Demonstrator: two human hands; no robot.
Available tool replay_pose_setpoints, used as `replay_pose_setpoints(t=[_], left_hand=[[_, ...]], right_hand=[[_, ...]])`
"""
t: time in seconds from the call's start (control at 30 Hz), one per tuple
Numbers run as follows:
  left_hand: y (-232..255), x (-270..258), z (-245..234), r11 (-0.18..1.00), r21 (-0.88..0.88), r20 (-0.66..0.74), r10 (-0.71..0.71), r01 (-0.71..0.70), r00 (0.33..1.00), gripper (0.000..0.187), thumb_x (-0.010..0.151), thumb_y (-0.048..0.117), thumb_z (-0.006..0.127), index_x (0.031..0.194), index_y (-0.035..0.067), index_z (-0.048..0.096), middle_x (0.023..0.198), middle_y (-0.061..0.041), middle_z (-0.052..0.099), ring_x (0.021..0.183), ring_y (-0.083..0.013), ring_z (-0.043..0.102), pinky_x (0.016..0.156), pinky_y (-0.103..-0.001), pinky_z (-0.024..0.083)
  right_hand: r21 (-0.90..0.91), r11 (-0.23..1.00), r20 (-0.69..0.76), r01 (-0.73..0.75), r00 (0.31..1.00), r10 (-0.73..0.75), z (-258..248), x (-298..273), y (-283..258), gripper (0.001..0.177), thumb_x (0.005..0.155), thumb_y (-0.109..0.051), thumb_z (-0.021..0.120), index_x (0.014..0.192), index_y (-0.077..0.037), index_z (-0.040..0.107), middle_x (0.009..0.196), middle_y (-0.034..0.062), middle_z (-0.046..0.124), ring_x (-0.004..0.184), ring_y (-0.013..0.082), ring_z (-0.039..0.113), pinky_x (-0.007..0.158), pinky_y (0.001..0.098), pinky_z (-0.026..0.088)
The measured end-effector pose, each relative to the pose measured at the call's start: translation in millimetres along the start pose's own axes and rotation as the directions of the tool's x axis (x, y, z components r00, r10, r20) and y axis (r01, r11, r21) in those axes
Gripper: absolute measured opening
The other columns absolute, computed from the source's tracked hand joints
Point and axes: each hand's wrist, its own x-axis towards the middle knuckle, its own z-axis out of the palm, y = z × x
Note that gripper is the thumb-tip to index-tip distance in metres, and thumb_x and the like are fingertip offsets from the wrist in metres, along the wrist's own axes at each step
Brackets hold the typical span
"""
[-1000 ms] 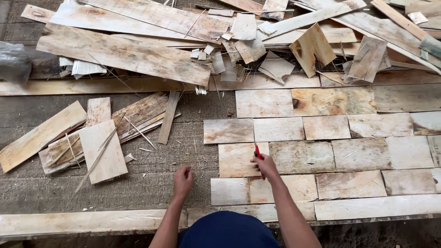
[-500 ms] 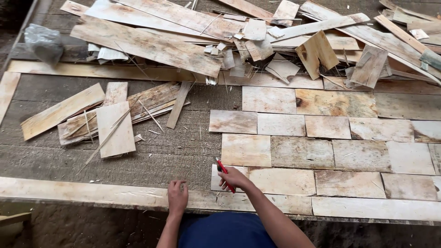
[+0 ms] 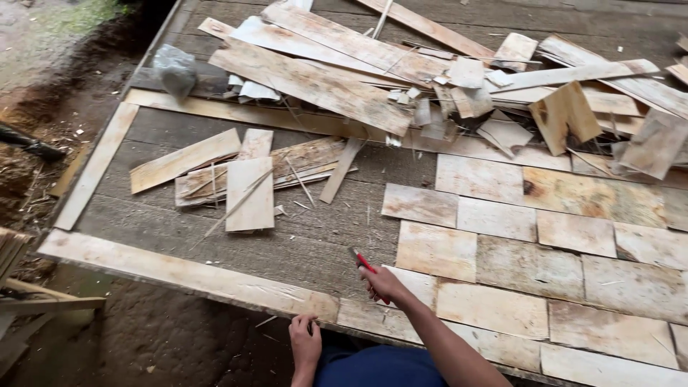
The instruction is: Trimming thin wood pieces with a utility knife and arranging them into a tiled pattern on a wooden base.
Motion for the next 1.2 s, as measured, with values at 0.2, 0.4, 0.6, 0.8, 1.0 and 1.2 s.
replay_pose_setpoints(t=[0.2, 0.4, 0.6, 0.8, 1.0, 1.2], left_hand=[[-12.7, 35.4, -32.2, 0.999, 0.042, -0.007, 0.03, -0.03, 1.0, 0.026, 0.082, 0.005, 0.062, 0.095, 0.021, 0.077, 0.103, -0.005, 0.062, 0.098, -0.0292, 0.058, 0.09, -0.041, 0.049], [-13.6, 110.5, -71.6, 0.996, -0.032, -0.022, 0.077, -0.078, 0.997, 0.023, 0.085, 0.004, 0.06, 0.096, 0.018, 0.074, 0.103, -0.005, 0.06, 0.101, -0.0274, 0.056, 0.092, -0.041, 0.048], [-32.6, 193.4, -94.2, 0.987, 0.123, 0.126, 0.089, -0.104, 0.988, 0.018, 0.086, 0.011, 0.063, 0.099, 0.022, 0.072, 0.114, -0.003, 0.058, 0.115, -0.0269, 0.055, 0.091, -0.047, 0.048], [-37.9, 267.1, -101.0, 0.956, 0.248, 0.325, 0.072, -0.158, 0.943, 0.017, 0.092, 0.015, 0.066, 0.109, 0.019, 0.068, 0.126, -0.006, 0.053, 0.127, -0.0262, 0.048, 0.102, -0.045, 0.046], [-26.3, 322.1, -95.1, 0.884, 0.319, 0.469, 0.168, -0.343, 0.867, 0.047, 0.087, 0.011, 0.062, 0.133, 0.01, 0.056, 0.148, -0.014, 0.041, 0.136, -0.034, 0.04, 0.107, -0.054, 0.044], [7.5, 356.2, -88.7, 0.804, 0.45, 0.642, 0.011, -0.388, 0.767, 0.08, 0.096, 0.03, 0.061, 0.162, 0.023, 0.016, 0.172, -0.006, -0.004, 0.157, -0.0271, -0.003, 0.125, -0.058, 0.011]], right_hand=[[0.194, 0.978, -0.016, 0.084, 0.997, -0.082, 20.0, 14.6, -9.7, 0.048, 0.103, -0.05, 0.048, 0.094, -0.005, 0.058, 0.06, 0.0096, 0.052, 0.043, 0.0219, 0.048, 0.041, 0.0325, 0.041], [0.158, 0.98, -0.055, 0.124, 0.992, -0.117, 59.4, 0.2, -32.8, 0.055, 0.103, -0.052, 0.041, 0.099, -0.002, 0.063, 0.065, 0.0121, 0.062, 0.05, 0.0233, 0.056, 0.044, 0.0337, 0.044], [0.182, 0.983, -0.214, 0.034, 0.977, 0.006, 85.8, 29.9, -36.2, 0.048, 0.102, -0.05, 0.05, 0.094, -0.004, 0.061, 0.063, 0.0106, 0.058, 0.046, 0.0232, 0.054, 0.043, 0.0339, 0.042], [0.201, 0.98, -0.268, -0.001, 0.962, 0.056, 114.2, 22.1, -37.2, 0.049, 0.103, -0.048, 0.049, 0.103, -0.003, 0.066, 0.068, 0.0078, 0.061, 0.05, 0.0204, 0.058, 0.048, 0.0314, 0.048], [0.192, 0.98, -0.315, -0.054, 0.942, 0.113, 129.5, 6.1, -35.4, 0.036, 0.106, -0.037, 0.053, 0.102, -0.005, 0.068, 0.068, 0.0052, 0.063, 0.051, 0.0181, 0.06, 0.049, 0.029, 0.047], [0.261, 0.962, -0.374, -0.078, 0.911, 0.175, 128.9, -0.6, -25.9, 0.039, 0.105, -0.038, 0.053, 0.112, -0.004, 0.071, 0.069, 0.0047, 0.06, 0.055, 0.0168, 0.058, 0.053, 0.0282, 0.045]])
